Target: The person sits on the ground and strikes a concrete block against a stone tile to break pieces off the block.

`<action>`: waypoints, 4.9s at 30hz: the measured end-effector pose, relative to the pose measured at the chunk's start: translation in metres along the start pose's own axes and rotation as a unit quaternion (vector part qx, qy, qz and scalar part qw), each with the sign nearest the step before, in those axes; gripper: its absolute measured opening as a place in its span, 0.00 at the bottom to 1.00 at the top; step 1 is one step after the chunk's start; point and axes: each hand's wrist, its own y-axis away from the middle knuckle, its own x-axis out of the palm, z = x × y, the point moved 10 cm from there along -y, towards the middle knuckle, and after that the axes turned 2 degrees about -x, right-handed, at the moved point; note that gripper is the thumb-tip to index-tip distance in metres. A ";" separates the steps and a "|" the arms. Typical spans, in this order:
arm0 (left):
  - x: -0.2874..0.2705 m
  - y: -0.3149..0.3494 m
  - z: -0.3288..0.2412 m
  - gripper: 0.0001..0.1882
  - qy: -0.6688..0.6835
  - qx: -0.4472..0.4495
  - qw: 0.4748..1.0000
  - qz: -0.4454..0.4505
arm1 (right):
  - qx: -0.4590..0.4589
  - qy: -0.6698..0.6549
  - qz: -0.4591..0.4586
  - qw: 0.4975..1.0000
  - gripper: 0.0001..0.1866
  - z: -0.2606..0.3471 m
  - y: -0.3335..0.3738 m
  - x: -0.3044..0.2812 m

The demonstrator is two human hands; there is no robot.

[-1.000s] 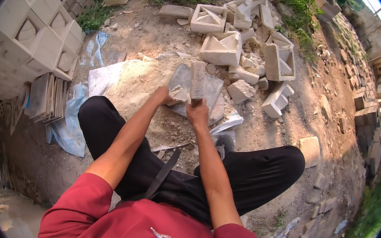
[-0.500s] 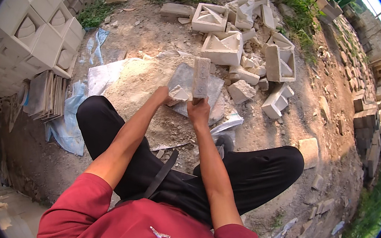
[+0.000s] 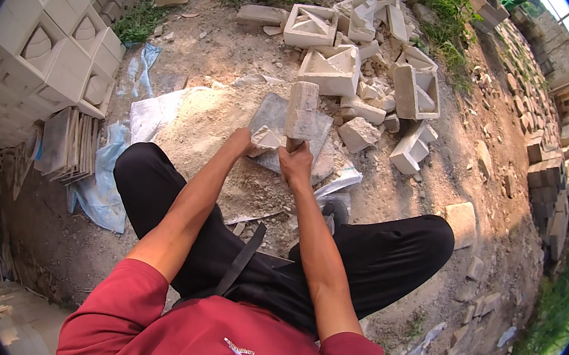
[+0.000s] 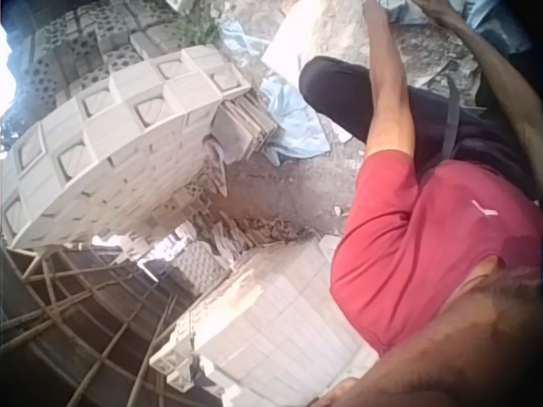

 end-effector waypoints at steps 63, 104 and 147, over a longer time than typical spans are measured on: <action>-0.005 0.004 -0.011 0.18 -0.008 0.013 1.000 0.010 | 0.092 0.153 0.177 0.968 0.27 -0.050 -0.002 0.023; -0.015 -0.004 0.012 0.26 0.096 -0.024 0.995 -0.023 | 0.152 0.129 0.079 0.977 0.23 -0.090 -0.010 0.004; -0.020 -0.004 -0.002 0.24 -0.048 -0.024 0.999 -0.010 | 0.023 0.047 0.059 0.997 0.26 -0.021 -0.006 0.026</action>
